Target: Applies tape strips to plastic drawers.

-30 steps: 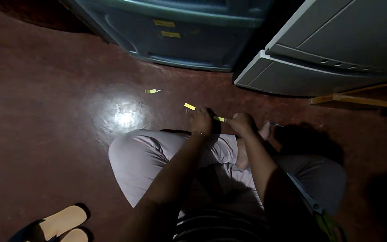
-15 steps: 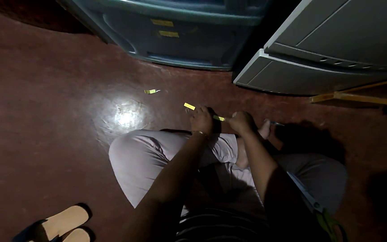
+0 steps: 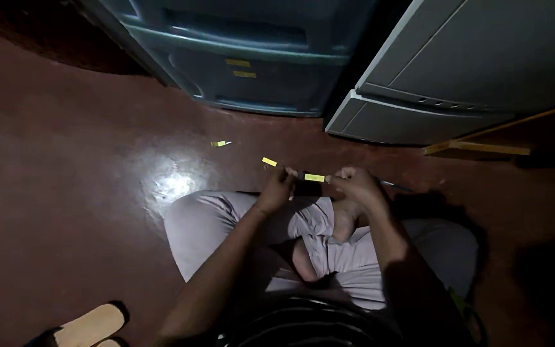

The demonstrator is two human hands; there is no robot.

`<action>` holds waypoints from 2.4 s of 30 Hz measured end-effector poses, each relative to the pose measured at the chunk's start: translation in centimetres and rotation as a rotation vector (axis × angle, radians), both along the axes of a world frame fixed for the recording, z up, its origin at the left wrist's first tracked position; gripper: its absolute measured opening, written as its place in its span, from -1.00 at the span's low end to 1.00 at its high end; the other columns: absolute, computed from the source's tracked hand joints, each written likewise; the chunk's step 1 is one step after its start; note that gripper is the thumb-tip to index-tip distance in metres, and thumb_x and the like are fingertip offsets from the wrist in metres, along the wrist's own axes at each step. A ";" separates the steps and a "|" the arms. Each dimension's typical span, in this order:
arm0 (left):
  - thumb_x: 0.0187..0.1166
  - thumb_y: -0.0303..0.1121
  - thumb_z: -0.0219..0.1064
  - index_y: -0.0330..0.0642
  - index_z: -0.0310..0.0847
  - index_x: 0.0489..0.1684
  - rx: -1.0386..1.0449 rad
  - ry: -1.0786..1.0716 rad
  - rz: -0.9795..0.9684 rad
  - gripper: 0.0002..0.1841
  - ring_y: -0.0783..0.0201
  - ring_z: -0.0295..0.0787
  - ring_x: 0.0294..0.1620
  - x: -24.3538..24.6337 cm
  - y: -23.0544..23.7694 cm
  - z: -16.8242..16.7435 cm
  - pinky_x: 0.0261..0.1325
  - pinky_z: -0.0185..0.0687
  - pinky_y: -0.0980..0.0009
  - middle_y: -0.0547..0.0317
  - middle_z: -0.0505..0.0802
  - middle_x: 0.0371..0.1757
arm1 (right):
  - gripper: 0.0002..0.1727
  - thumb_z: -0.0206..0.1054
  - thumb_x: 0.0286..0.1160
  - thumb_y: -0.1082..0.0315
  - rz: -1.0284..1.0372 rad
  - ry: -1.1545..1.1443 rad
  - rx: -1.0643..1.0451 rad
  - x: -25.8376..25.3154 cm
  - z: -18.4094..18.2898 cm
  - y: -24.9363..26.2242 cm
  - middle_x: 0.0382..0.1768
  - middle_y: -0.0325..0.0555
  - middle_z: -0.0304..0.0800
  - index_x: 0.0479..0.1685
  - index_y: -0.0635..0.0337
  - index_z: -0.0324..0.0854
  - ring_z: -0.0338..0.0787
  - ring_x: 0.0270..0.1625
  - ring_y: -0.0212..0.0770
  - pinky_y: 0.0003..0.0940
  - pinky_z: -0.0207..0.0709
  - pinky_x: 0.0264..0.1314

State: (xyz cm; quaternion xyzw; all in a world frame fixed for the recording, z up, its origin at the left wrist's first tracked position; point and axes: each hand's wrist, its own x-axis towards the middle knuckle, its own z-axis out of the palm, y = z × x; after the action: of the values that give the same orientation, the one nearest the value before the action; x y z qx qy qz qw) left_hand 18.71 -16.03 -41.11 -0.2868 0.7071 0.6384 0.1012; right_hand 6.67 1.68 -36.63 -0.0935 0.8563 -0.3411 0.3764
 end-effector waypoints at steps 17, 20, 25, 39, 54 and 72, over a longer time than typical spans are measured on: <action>0.80 -0.40 0.08 -0.01 0.48 -0.10 0.599 0.583 -0.017 -0.91 0.25 0.88 0.17 10.2 2.9 11.6 0.46 0.66 0.20 0.18 0.93 -0.01 | -0.77 0.38 0.50 0.41 0.140 0.009 -0.639 7.6 11.1 7.0 -0.19 -0.24 0.87 -0.55 0.11 0.59 0.81 -0.31 -0.45 -0.57 0.69 -0.38; 0.80 -0.40 0.08 0.01 0.44 -0.09 0.490 0.610 -0.049 -0.92 0.35 0.86 0.15 10.8 3.2 12.0 0.44 0.65 0.28 0.28 0.92 -0.01 | -0.76 0.40 0.47 0.41 0.155 0.059 -0.738 8.2 11.0 7.7 -0.21 -0.28 0.87 -0.59 0.07 0.59 0.82 -0.22 -0.45 -0.49 0.74 -0.14; 0.81 -0.38 0.09 0.03 0.44 -0.09 0.377 0.660 -0.062 -0.93 0.41 0.83 0.15 11.4 4.0 12.6 0.43 0.64 0.31 0.35 0.90 0.00 | -0.77 0.40 0.47 0.42 0.158 0.078 -0.814 9.2 11.2 8.7 -0.18 -0.26 0.88 -0.57 0.08 0.61 0.82 -0.14 -0.42 -0.44 0.73 -0.01; 0.79 -0.38 0.11 -0.07 0.58 -0.14 0.685 0.603 0.087 -0.86 0.13 0.88 0.22 10.8 5.5 14.1 0.40 0.71 0.17 -0.03 0.90 0.17 | -0.78 0.38 0.50 0.47 -0.023 -0.103 -1.063 11.0 11.4 9.0 -0.22 -0.12 0.91 -0.54 0.11 0.64 0.88 -0.27 -0.32 -0.40 0.81 -0.14; 0.75 -0.35 0.21 -0.17 0.20 0.44 0.573 0.552 0.201 -0.61 0.02 0.78 0.37 12.0 13.2 8.8 0.42 0.69 0.07 -0.06 0.80 0.35 | -0.84 0.35 0.60 0.43 -0.433 -0.067 -0.794 11.7 7.0 6.9 -0.37 -0.07 0.84 -0.32 0.33 0.67 0.81 -0.41 -0.30 -0.42 0.76 -0.29; 0.59 -0.57 0.34 -0.46 0.59 0.38 0.314 0.581 0.222 -0.61 0.25 0.86 0.14 8.9 13.0 10.2 0.21 0.82 0.36 -0.03 0.82 0.29 | -0.79 0.36 0.59 0.31 -0.287 0.212 -0.676 16.5 5.2 9.3 -0.34 -0.25 0.75 -0.37 0.22 0.71 0.76 -0.26 -0.48 -0.57 0.71 -0.12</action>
State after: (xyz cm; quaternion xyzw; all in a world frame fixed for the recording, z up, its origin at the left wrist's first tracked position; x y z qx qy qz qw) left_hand 27.60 -3.01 -30.90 -0.1492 0.5641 0.8014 -0.1315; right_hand 23.18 11.03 -31.40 -0.1262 0.7340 -0.6420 0.1820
